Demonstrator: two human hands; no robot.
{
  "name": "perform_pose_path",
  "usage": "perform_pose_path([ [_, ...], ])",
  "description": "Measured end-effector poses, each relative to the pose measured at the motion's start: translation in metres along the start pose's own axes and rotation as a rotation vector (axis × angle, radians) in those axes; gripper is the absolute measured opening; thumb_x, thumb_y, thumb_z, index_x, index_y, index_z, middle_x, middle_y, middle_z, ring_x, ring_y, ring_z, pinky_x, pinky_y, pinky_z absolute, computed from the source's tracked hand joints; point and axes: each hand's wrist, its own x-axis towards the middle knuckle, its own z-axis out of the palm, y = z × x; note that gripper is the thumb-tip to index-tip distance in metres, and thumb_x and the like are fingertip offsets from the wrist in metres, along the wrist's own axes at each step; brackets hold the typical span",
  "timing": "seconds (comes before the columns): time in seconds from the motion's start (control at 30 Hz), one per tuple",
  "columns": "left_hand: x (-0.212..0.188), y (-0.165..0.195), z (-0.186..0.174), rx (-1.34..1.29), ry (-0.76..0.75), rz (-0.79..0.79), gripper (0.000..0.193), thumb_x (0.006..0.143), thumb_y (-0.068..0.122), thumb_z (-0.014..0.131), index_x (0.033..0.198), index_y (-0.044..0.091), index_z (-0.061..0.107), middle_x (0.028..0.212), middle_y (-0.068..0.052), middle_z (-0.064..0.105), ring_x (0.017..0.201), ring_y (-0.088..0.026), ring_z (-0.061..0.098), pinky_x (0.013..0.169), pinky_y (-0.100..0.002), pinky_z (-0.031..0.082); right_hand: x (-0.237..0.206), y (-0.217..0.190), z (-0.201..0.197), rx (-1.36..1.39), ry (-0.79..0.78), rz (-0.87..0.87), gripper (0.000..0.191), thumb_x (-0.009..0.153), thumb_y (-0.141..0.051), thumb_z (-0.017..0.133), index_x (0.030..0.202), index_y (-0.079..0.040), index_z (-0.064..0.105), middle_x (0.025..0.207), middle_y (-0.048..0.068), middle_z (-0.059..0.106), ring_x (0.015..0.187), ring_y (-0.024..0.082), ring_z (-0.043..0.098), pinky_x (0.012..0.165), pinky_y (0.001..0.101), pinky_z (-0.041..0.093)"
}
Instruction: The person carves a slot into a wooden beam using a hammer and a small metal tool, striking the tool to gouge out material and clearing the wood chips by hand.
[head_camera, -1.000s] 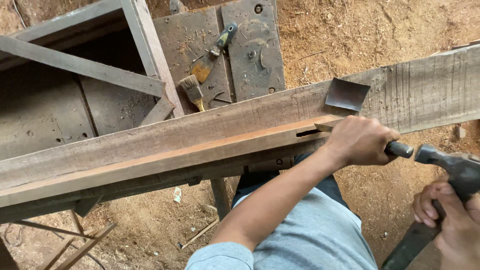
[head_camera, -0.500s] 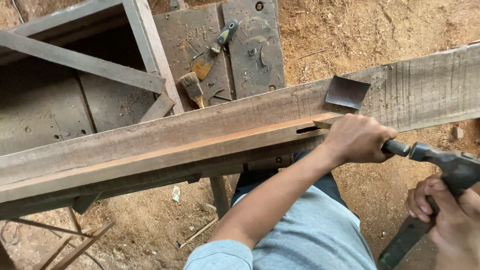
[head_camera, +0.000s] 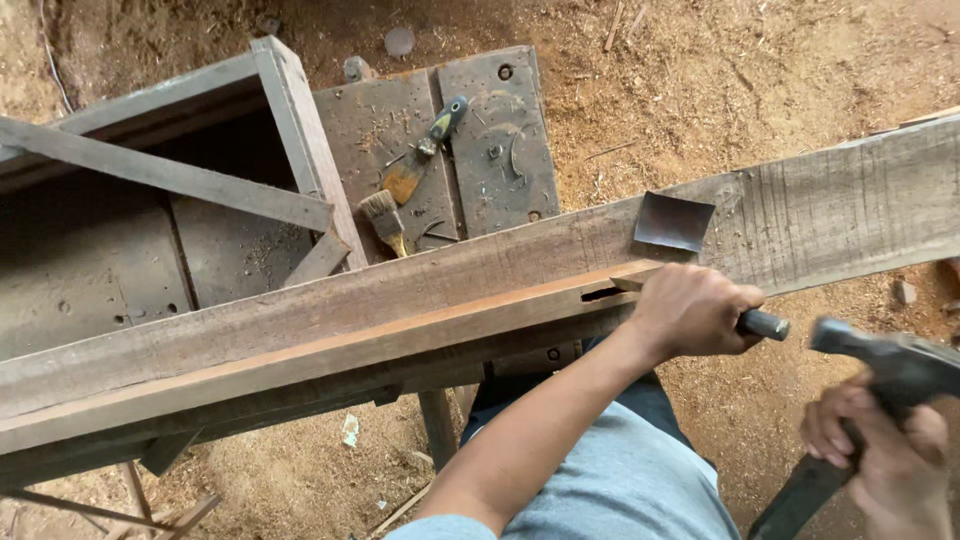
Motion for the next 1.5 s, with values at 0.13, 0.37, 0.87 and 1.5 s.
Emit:
perform_pose_path([
  [0.13, 0.000, 0.001, -0.002, -0.049, 0.079, 0.010, 0.025, 0.075, 0.048, 0.071, 0.074, 0.023, 0.068, 0.056, -0.004, 0.061, 0.051, -0.023, 0.063, 0.047, -0.042, 0.045, 0.002, 0.005, -0.003, -0.125, 0.020, -0.014, 0.022, 0.110, -0.017, 0.048, 0.096, -0.002, 0.055, 0.058, 0.004, 0.041, 0.045, 0.014, 0.038, 0.047, 0.0335, 0.036],
  [0.37, 0.002, 0.002, -0.005, 0.001, -0.004, -0.013, 0.028, 0.082, 0.047, 0.070, 0.072, 0.021, 0.066, 0.056, -0.005, 0.061, 0.051, -0.023, 0.064, 0.048, -0.042, 0.046, 0.006, 0.009, -0.010, -0.144, -0.004, -0.023, 0.022, 0.109, -0.015, 0.050, 0.094, -0.001, 0.057, 0.059, 0.005, 0.045, 0.046, 0.013, 0.041, 0.046, 0.0323, 0.035],
  [0.87, 0.002, -0.001, -0.002, 0.019, 0.010, 0.028, 0.018, 0.082, 0.035, 0.069, 0.072, 0.021, 0.064, 0.056, -0.002, 0.060, 0.050, -0.017, 0.061, 0.045, -0.037, 0.043, 0.013, 0.019, -0.014, 0.134, -0.143, -0.170, 0.028, 0.114, -0.018, 0.055, 0.093, -0.001, 0.064, 0.053, 0.002, 0.052, 0.047, 0.011, 0.047, 0.047, 0.0299, 0.040],
  [1.5, 0.000, 0.002, -0.004, 0.026, 0.086, 0.018, 0.016, 0.080, 0.031, 0.070, 0.072, 0.020, 0.062, 0.063, -0.005, 0.065, 0.058, -0.022, 0.067, 0.049, -0.041, 0.047, 0.022, 0.013, -0.003, 0.092, -0.141, -0.168, 0.026, 0.111, -0.017, 0.055, 0.091, -0.001, 0.060, 0.055, 0.002, 0.048, 0.048, 0.010, 0.044, 0.046, 0.0294, 0.037],
])
